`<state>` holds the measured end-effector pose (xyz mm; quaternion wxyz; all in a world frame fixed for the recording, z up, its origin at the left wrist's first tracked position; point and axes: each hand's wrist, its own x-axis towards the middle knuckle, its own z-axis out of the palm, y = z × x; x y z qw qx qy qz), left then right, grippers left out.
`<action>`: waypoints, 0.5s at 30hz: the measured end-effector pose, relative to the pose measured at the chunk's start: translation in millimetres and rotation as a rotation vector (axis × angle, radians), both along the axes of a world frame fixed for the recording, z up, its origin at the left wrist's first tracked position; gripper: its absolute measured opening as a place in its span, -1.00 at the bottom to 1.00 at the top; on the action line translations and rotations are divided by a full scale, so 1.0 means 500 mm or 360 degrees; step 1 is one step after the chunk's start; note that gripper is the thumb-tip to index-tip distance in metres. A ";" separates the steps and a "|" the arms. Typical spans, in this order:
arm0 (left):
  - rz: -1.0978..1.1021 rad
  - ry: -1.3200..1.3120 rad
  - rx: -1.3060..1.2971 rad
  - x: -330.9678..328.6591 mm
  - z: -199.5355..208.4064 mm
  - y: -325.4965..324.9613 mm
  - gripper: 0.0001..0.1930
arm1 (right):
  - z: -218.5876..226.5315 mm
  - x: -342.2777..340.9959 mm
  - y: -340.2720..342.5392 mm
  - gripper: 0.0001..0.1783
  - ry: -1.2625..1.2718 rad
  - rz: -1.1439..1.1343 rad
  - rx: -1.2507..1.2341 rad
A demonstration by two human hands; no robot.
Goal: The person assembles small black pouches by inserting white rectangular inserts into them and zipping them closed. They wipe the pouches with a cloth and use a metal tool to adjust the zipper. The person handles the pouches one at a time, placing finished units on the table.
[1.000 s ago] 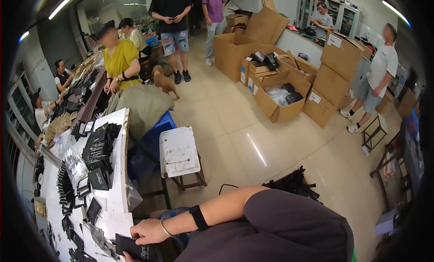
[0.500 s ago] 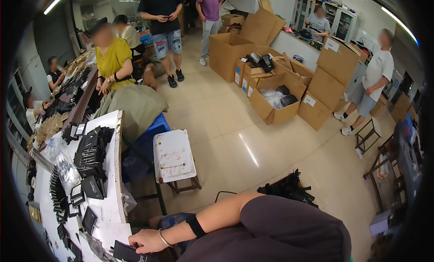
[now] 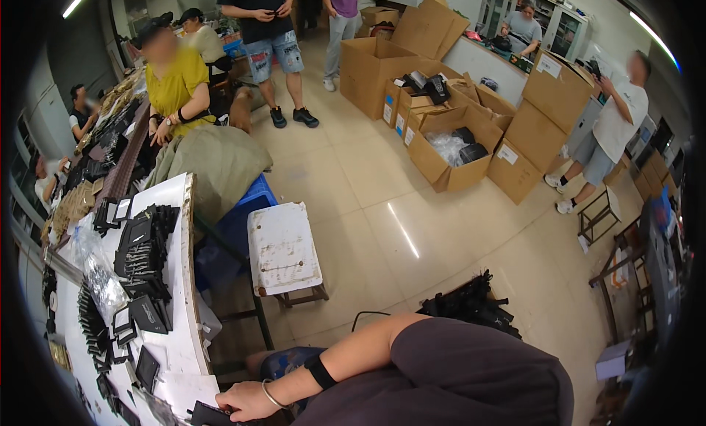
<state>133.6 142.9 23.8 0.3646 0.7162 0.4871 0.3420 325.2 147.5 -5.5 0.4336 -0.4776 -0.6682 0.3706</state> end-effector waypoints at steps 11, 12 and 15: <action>0.0201 -0.0421 -0.0148 0.076 0.016 0.003 -0.70 | 0.005 0.051 -0.001 -0.68 0.0136 0.0037 -0.0055; 0.0210 -0.0417 -0.0165 0.079 0.019 0.002 -0.70 | 0.004 0.052 0.000 -0.67 0.0154 0.0038 -0.0054; 0.0188 -0.0342 -0.0139 0.085 0.022 0.003 -0.71 | 0.004 0.055 -0.001 -0.66 0.0161 0.0038 -0.0079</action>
